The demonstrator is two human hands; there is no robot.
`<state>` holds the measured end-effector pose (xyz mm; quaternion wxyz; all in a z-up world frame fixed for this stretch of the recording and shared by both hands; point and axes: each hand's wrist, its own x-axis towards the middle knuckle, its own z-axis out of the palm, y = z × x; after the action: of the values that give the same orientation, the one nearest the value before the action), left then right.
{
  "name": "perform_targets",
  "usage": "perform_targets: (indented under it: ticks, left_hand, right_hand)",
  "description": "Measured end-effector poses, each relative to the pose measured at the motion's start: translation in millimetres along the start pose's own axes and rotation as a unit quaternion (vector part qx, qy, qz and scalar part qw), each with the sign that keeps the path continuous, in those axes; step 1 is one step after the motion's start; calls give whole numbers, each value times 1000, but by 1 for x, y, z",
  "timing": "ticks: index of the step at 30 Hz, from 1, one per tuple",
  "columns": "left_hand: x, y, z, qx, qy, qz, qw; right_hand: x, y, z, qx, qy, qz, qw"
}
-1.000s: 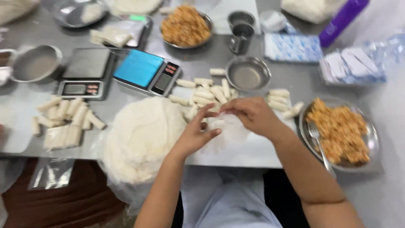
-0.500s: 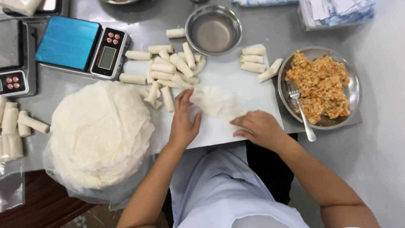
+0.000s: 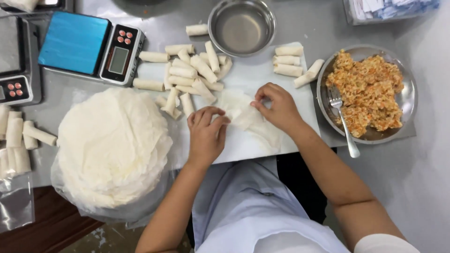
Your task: Rolling spring rolls by placing filling on wrappers and folding them into cylinders on a production table.
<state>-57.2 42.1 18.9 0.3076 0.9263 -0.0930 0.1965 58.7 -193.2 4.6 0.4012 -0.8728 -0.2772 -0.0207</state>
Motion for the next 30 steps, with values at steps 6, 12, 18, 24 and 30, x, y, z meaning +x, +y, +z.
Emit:
perform_targets:
  ticks: [6, 12, 18, 24, 30]
  left_hand:
    - [-41, -14, -34, -102, -127, 40, 986]
    - [24, 5, -26, -309, -52, -5, 950]
    - [33, 11, 5, -478, -144, -158, 852]
    - [31, 55, -43, -619, -80, -140, 769]
    - [17, 80, -82, -509, 12, -154, 847]
  right_hand:
    - [-4, 10, -12, 158, -34, 103, 981]
    - [-1, -73, -25, 117, -98, -68, 986]
    - [-25, -126, -85, 6, 63, -135, 989]
    - [-59, -137, -105, -10, 108, -69, 992]
    - [-68, -148, -106, 46, 121, -58, 990]
